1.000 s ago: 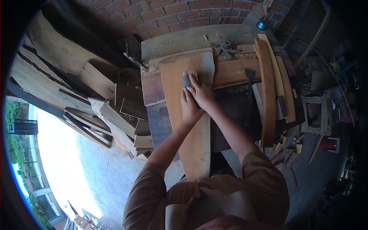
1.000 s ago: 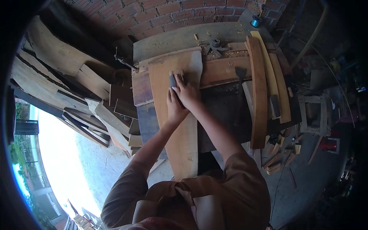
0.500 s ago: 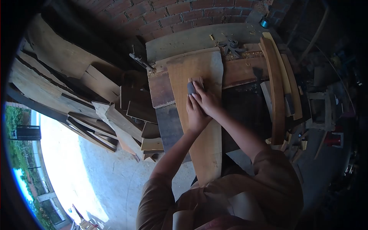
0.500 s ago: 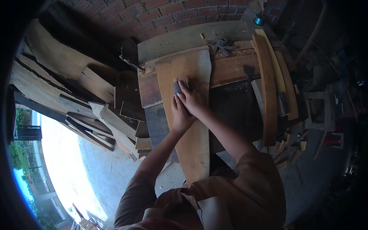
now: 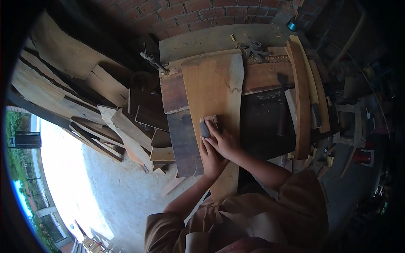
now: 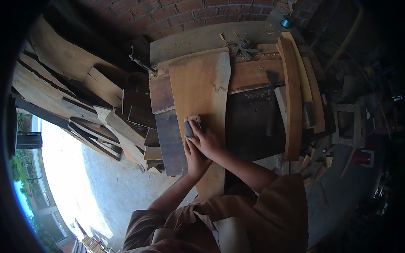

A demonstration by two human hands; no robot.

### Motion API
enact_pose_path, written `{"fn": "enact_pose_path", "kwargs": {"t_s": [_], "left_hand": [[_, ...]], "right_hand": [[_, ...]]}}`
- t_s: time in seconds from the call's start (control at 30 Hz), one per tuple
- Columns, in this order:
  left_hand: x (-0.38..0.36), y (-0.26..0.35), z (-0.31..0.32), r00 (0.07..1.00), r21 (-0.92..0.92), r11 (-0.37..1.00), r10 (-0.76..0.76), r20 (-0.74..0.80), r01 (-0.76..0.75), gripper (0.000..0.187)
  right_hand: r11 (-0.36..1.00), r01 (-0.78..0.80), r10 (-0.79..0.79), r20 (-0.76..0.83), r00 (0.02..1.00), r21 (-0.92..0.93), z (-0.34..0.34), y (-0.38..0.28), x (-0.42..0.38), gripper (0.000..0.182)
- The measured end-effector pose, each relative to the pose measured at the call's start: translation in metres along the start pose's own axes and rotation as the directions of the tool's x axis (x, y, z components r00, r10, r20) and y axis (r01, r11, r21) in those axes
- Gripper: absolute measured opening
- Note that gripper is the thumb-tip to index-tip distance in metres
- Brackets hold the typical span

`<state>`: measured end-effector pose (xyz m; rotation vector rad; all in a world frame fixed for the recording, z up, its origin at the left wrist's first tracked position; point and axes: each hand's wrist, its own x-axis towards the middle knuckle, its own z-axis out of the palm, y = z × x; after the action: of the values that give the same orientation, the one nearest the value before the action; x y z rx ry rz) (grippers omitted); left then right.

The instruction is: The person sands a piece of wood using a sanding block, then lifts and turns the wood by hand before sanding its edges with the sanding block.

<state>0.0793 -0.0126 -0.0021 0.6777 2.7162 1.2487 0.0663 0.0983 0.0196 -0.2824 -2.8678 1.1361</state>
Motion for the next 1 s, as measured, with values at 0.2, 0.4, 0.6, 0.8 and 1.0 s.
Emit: {"fn": "enact_pose_path", "kwargs": {"t_s": [0.2,0.4,0.6,0.8,1.0], "left_hand": [[-0.096,0.004,-0.018,0.998,0.020,1.000,-0.025,0.054,0.024,0.112],[0.075,-0.020,-0.024,0.997,0.039,0.996,0.081,0.009,-0.081,0.112],[0.295,-0.052,-0.025,0.990,0.014,0.993,0.118,-0.081,-0.118,0.105],[0.167,-0.037,-0.019,0.990,0.002,0.999,0.046,-0.136,-0.046,0.107],[-0.079,-0.003,-0.027,1.000,0.013,1.000,-0.010,-0.019,0.010,0.110]], "right_hand": [[0.996,0.030,-0.022,0.088,0.996,-0.082,0.009,-0.028,-0.084,0.062],[0.989,0.055,-0.067,-0.081,0.994,-0.138,0.003,-0.011,0.077,0.050],[0.994,-0.010,-0.003,-0.114,0.993,-0.110,-0.029,-0.010,0.282,0.048],[0.993,0.016,-0.021,-0.043,0.999,-0.121,-0.009,-0.010,0.171,0.052],[0.990,0.088,-0.096,-0.070,0.993,-0.111,0.031,-0.024,-0.074,0.057]]}}
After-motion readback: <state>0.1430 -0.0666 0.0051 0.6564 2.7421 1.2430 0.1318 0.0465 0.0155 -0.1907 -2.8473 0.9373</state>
